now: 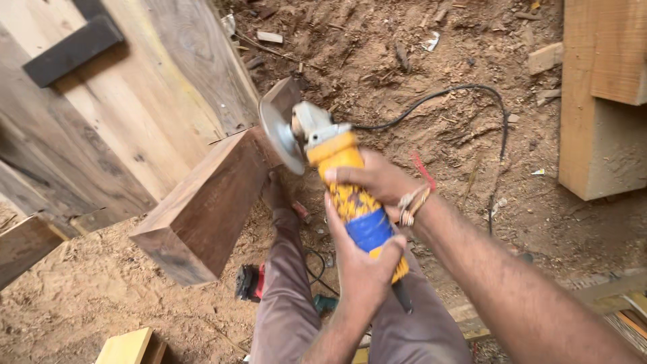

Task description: The person uses an angle grinder with a sanding disc to sand the edges and corners of wooden furniture components.

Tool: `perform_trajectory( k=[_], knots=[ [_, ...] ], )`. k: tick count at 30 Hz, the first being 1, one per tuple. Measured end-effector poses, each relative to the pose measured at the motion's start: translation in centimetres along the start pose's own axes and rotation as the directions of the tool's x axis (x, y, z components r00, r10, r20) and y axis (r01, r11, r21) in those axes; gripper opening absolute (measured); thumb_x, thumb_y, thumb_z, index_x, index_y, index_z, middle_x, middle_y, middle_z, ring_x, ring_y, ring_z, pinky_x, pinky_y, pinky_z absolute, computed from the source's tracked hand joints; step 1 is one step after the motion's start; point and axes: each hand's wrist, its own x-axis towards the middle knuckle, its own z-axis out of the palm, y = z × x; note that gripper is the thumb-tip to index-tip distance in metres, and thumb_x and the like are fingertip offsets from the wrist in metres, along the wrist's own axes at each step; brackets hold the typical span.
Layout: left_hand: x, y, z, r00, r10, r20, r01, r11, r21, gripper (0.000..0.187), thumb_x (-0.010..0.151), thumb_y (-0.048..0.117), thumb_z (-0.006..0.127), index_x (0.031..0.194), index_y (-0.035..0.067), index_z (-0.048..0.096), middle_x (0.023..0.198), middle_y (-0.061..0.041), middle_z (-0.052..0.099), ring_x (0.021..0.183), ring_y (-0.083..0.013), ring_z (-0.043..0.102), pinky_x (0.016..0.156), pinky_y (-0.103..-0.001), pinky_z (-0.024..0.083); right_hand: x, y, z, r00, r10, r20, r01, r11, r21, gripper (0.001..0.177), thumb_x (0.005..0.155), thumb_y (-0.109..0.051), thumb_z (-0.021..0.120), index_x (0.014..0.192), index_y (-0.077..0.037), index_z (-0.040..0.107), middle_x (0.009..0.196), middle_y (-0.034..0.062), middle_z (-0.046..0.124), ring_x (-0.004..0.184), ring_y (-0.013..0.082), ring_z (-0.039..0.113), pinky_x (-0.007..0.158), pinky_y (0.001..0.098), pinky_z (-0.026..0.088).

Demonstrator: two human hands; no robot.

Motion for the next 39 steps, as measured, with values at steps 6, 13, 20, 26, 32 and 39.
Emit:
perform_trajectory(
  k=[6,13,20,26,32,39],
  knots=[
    [-5.6,-5.1,-1.6,0.995,-0.035,0.093,0.033,0.999,0.019,0.121,0.071,0.01,0.081,0.161,0.0,0.001,0.156,-0.022,0.037,0.138,-0.0296,0.048,0.113,-0.038,0.041,-4.8,6.4,1.6,0.99,-0.004,-0.14,0.021,0.993,0.115,0.054,0.078,-0.023,0.083,0.123,-0.004,0.06,0.104,0.0064,0.069,0.091,0.0152,0.068,0.08,0.0331,0.059],
    [-5.3,-3.8,-1.1,0.992,-0.045,0.12,0.052,0.997,-0.053,0.121,0.068,0.006,0.079,0.161,0.001,0.002,0.15,-0.02,0.042,0.13,-0.0265,0.054,0.107,-0.038,0.048,-6.0,6.4,1.2,0.986,-0.028,-0.164,0.059,0.981,0.187,0.06,0.078,-0.023,0.082,0.129,-0.004,0.057,0.11,0.0073,0.068,0.097,0.0162,0.067,0.084,0.0337,0.059],
    [3.5,3.2,0.5,0.995,-0.041,0.09,0.049,0.994,-0.094,0.119,0.071,0.012,0.075,0.163,0.004,0.0,0.139,-0.02,0.05,0.104,-0.0221,0.064,0.088,-0.034,0.058,2.8,-3.1,-1.8,0.996,-0.079,-0.039,0.077,0.996,-0.048,0.056,0.078,-0.031,0.082,0.122,-0.004,0.061,0.102,0.004,0.07,0.089,0.014,0.069,0.08,0.0322,0.06],
    [4.0,5.1,0.2,0.999,-0.035,0.004,0.035,0.998,-0.048,0.116,0.073,0.016,0.076,0.163,0.003,0.003,0.146,-0.019,0.045,0.11,-0.0215,0.061,0.091,-0.032,0.056,3.9,-4.1,-0.5,0.998,-0.045,0.048,0.044,0.999,0.027,0.05,0.077,-0.032,0.084,0.114,-0.004,0.065,0.095,0.0032,0.069,0.082,0.0133,0.066,0.072,0.0317,0.058],
    [0.0,1.9,-0.1,1.0,-0.008,0.023,0.007,0.999,0.042,0.113,0.074,0.014,0.077,0.163,0.0,0.01,0.153,-0.019,0.041,0.127,-0.0244,0.055,0.105,-0.034,0.048,0.9,1.0,-0.4,0.997,-0.052,-0.051,0.046,0.992,-0.119,0.053,0.075,-0.035,0.085,0.113,-0.003,0.067,0.096,0.0027,0.072,0.084,0.0115,0.069,0.074,0.0287,0.059],
    [-5.2,-2.6,-3.1,0.988,-0.096,0.118,0.082,0.99,0.119,0.115,0.072,0.012,0.08,0.161,0.0,0.008,0.152,-0.018,0.04,0.128,-0.024,0.054,0.104,-0.033,0.048,-3.0,9.2,1.3,0.993,-0.051,-0.104,0.068,0.984,0.166,0.048,0.077,-0.029,0.085,0.113,-0.003,0.067,0.094,0.002,0.07,0.081,0.0117,0.068,0.072,0.0296,0.059]
  ],
)
